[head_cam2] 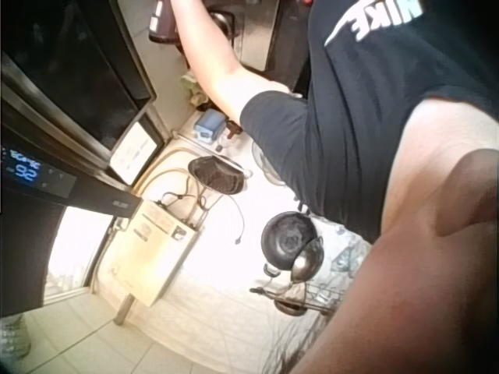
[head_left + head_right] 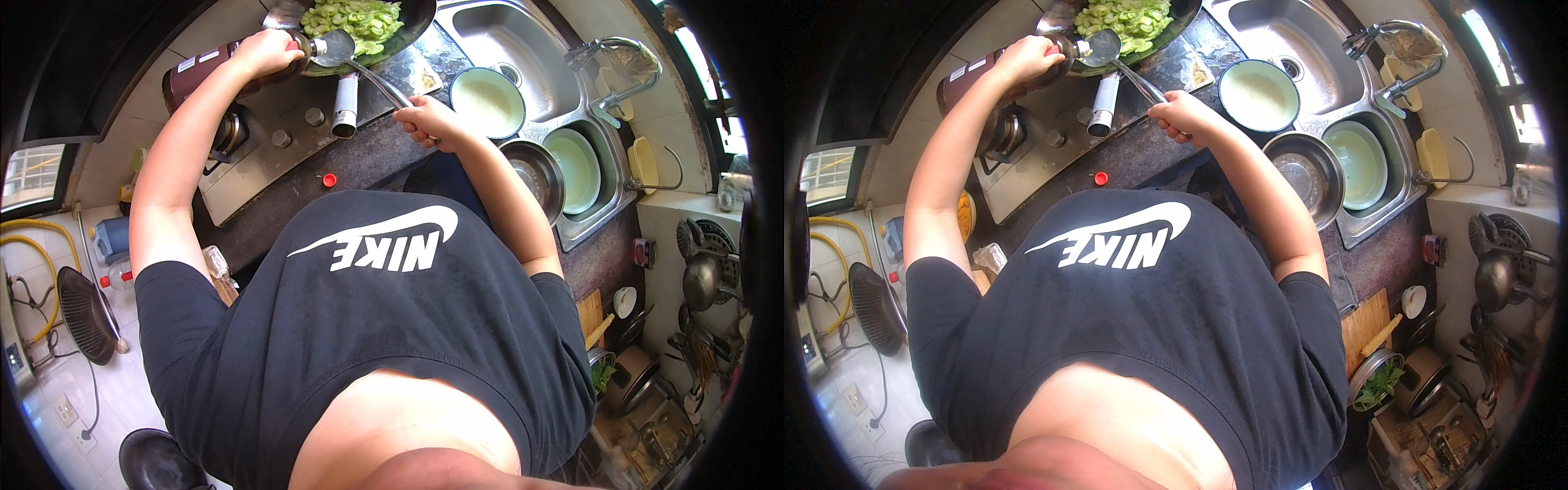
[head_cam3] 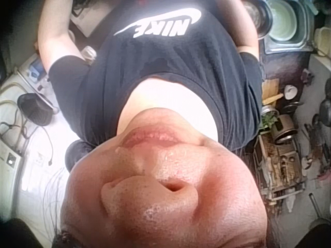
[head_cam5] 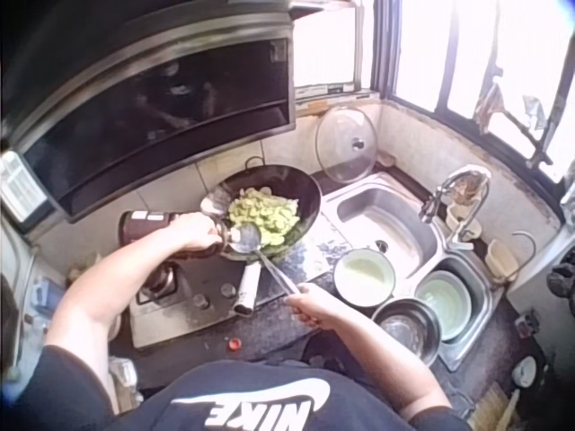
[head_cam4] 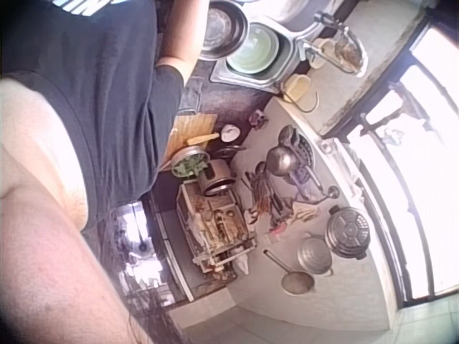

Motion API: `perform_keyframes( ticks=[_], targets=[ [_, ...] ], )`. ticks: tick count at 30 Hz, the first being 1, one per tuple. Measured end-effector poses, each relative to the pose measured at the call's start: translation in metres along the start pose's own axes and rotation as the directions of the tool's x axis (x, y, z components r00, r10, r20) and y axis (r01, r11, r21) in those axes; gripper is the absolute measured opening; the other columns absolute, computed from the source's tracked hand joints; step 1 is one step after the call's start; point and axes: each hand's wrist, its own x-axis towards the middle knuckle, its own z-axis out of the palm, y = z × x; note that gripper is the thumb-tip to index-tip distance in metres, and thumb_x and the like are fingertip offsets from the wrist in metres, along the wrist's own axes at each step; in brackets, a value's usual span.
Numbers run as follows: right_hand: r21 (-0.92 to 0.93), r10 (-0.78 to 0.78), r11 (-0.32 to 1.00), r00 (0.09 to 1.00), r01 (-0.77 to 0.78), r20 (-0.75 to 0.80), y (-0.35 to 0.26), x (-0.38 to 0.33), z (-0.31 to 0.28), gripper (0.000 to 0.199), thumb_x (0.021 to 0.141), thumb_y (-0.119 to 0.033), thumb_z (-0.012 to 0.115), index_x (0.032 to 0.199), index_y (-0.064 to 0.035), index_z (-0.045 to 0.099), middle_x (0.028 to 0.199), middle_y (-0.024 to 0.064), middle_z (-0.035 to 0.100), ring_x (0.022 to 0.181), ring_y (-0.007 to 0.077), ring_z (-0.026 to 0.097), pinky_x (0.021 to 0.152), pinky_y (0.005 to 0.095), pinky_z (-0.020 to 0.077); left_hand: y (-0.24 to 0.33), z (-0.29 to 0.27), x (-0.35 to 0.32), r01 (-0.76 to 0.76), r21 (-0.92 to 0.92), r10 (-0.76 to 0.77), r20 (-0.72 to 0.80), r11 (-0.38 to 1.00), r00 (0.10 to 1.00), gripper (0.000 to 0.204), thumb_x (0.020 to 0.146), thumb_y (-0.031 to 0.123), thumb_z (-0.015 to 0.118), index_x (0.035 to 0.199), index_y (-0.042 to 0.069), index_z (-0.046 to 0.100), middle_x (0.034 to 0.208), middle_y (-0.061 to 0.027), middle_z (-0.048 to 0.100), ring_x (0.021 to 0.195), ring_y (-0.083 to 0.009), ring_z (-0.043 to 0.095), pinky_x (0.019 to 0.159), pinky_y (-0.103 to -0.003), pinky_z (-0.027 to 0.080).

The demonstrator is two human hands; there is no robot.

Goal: The person stir-fries sliced vegetables in a wok using a spatula, pours liquid from a large bottle into the pan, adds seasoning with a spoon, and rinses bowls in a sink.

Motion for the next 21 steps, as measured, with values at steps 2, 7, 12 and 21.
perform_keyframes(
  ticks=[2,7,12,21],
  targets=[
    [-0.003,0.0,1.0,1.0,0.0,0.001,-0.0006,-0.0006,0.0003,0.012,0.074,-0.013,0.053,0.075,-0.0061,0.043,0.056,-0.0013,0.04,0.04,0.0036,0.035,0.03,0.0177,0.0242,0.0004,-0.0001,-0.0007,0.005,0.001,-0.005,-0.002,1.0,1.0,0.035,0.073,0.037,0.053,0.07,0.003,0.055,0.074,-0.0176,0.058,0.071,-0.0322,0.056,0.063,-0.039,0.044],
    [0.005,0.005,1.0,1.0,-0.005,-0.003,0.0013,0.0003,-0.0004,0.012,0.074,-0.013,0.053,0.077,-0.0062,0.043,0.057,-0.0015,0.04,0.041,0.0035,0.035,0.03,0.0176,0.0243,0.0022,-0.0006,-0.0001,0.033,0.025,-0.034,0.033,0.999,0.999,0.033,0.073,0.037,0.053,0.073,0.004,0.057,0.077,-0.0167,0.058,0.074,-0.0314,0.056,0.065,-0.039,0.044],
    [0.011,0.011,1.0,1.0,-0.011,0.003,0.0014,-0.0006,-0.001,0.012,0.075,-0.013,0.053,0.077,-0.0064,0.043,0.057,-0.0017,0.04,0.041,0.0034,0.035,0.031,0.0175,0.0244,0.0068,-0.0047,-0.0006,0.056,0.055,-0.061,0.086,0.997,0.994,0.031,0.073,0.036,0.052,0.079,0.007,0.059,0.081,-0.0152,0.059,0.078,-0.0298,0.057,0.068,-0.038,0.045],
    [0.009,0.015,1.0,1.0,-0.015,0.02,0.0012,0.0006,-0.0021,0.011,0.075,-0.013,0.053,0.077,-0.0063,0.044,0.057,-0.0017,0.04,0.041,0.0033,0.035,0.031,0.0174,0.0246,0.002,0.0017,0.002,0.008,0.017,-0.008,0.007,1.0,1.0,0.033,0.073,0.036,0.054,0.068,0.003,0.054,0.071,-0.0164,0.058,0.069,-0.0309,0.056,0.061,-0.038,0.043]
  ],
)
